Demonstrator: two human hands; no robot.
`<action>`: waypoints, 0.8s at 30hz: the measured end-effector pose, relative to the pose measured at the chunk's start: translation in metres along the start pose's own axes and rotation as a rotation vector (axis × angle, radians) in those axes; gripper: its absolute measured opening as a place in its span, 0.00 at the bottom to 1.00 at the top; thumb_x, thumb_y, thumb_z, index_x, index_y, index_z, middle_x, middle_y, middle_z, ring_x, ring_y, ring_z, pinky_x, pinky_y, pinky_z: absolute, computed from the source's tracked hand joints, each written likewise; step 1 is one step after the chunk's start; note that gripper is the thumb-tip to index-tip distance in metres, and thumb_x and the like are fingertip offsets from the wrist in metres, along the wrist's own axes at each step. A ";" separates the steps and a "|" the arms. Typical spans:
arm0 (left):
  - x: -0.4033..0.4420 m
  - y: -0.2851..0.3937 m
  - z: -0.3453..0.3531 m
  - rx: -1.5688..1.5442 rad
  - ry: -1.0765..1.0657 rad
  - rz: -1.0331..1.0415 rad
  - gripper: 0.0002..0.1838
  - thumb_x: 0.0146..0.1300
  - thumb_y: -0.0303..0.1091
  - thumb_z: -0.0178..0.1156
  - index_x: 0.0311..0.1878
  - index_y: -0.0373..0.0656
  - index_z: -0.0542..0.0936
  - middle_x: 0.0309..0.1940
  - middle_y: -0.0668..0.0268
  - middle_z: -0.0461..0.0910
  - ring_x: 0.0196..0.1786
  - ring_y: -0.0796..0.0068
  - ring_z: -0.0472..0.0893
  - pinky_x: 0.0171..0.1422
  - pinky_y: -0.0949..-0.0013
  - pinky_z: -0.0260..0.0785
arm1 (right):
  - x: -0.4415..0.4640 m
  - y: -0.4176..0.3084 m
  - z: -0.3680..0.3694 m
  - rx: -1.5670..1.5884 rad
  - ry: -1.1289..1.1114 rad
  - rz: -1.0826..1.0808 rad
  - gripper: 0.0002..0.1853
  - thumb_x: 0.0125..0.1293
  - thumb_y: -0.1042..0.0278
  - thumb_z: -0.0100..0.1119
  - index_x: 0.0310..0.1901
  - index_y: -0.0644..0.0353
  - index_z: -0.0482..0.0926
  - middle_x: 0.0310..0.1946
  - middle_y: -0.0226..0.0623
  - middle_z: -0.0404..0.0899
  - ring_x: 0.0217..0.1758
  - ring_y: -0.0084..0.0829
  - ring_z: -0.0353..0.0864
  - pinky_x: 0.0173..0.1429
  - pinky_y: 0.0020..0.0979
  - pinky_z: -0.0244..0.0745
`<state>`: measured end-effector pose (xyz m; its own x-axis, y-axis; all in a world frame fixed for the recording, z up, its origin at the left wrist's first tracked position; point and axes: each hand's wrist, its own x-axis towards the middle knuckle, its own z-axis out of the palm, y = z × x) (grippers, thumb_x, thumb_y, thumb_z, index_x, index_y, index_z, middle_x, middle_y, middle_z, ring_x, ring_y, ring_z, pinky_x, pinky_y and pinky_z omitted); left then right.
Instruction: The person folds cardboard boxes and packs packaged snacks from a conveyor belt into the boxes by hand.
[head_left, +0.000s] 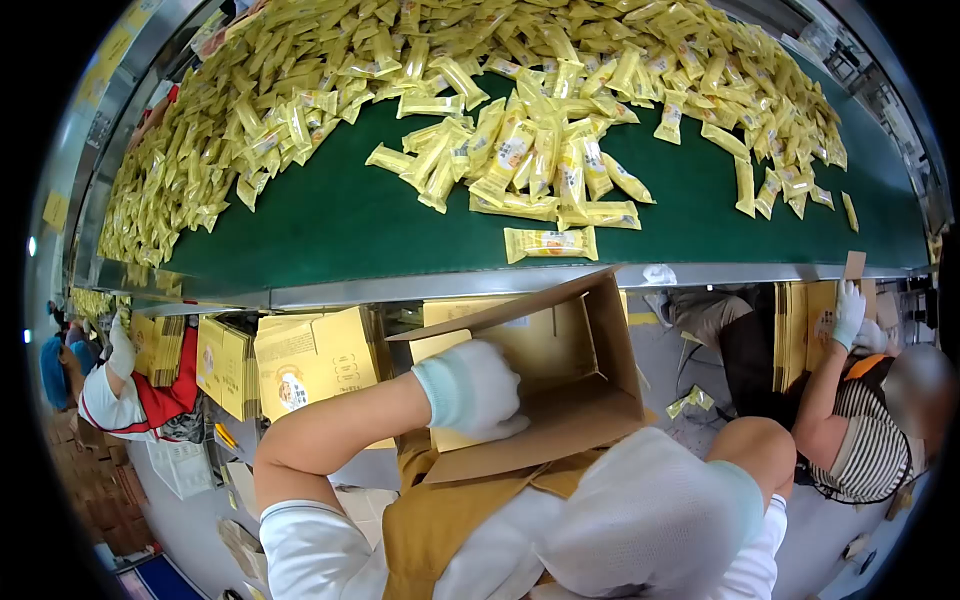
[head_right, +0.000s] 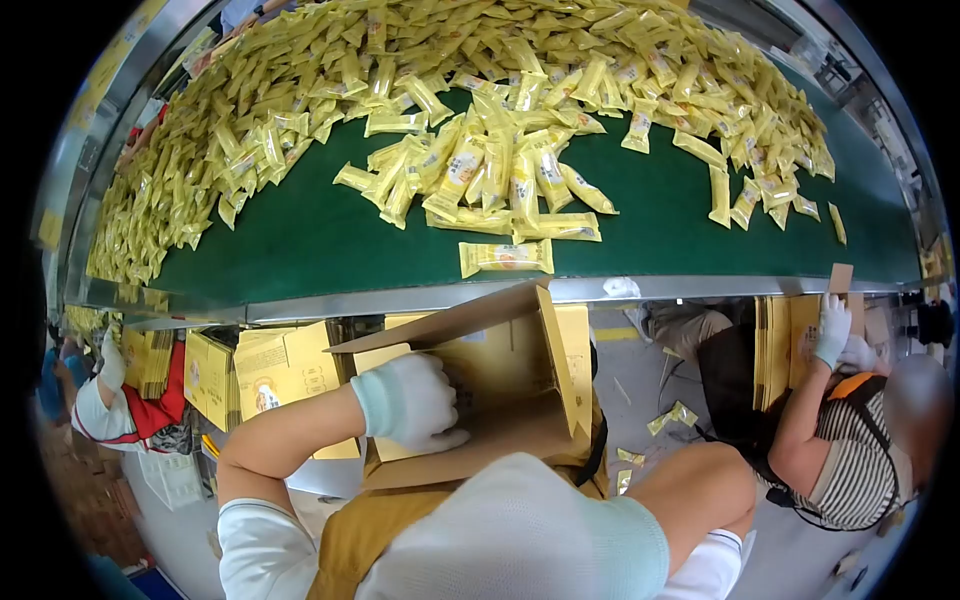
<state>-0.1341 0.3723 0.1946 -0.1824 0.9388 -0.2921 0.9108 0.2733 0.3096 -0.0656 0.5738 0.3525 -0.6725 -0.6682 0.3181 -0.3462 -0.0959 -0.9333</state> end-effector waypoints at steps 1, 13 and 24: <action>0.000 0.000 0.000 -0.004 0.014 0.001 0.29 0.67 0.54 0.54 0.13 0.47 0.81 0.15 0.61 0.79 0.22 0.56 0.79 0.35 0.58 0.72 | 0.003 -0.001 0.001 0.001 -0.027 0.021 0.13 0.56 0.72 0.68 0.19 0.53 0.74 0.15 0.32 0.69 0.16 0.40 0.69 0.20 0.34 0.64; -0.003 -0.002 0.006 -0.017 0.205 0.048 0.22 0.64 0.51 0.59 0.17 0.48 0.81 0.21 0.66 0.79 0.29 0.63 0.79 0.38 0.62 0.70 | -0.049 0.071 -0.040 -0.857 0.508 0.252 0.21 0.51 0.64 0.78 0.43 0.61 0.77 0.38 0.45 0.79 0.38 0.46 0.80 0.42 0.39 0.77; -0.013 0.011 -0.018 0.308 0.830 -0.236 0.10 0.54 0.39 0.68 0.38 0.47 0.83 0.36 0.68 0.82 0.40 0.68 0.80 0.47 0.61 0.71 | -0.080 0.118 -0.039 -0.811 -0.050 0.138 0.28 0.49 0.50 0.78 0.47 0.60 0.84 0.64 0.40 0.78 0.58 0.41 0.78 0.59 0.40 0.73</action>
<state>-0.1287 0.3667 0.2185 -0.4759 0.7471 0.4640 0.8526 0.5214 0.0349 -0.0787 0.6448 0.2238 -0.7201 -0.6691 0.1836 -0.6404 0.5389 -0.5473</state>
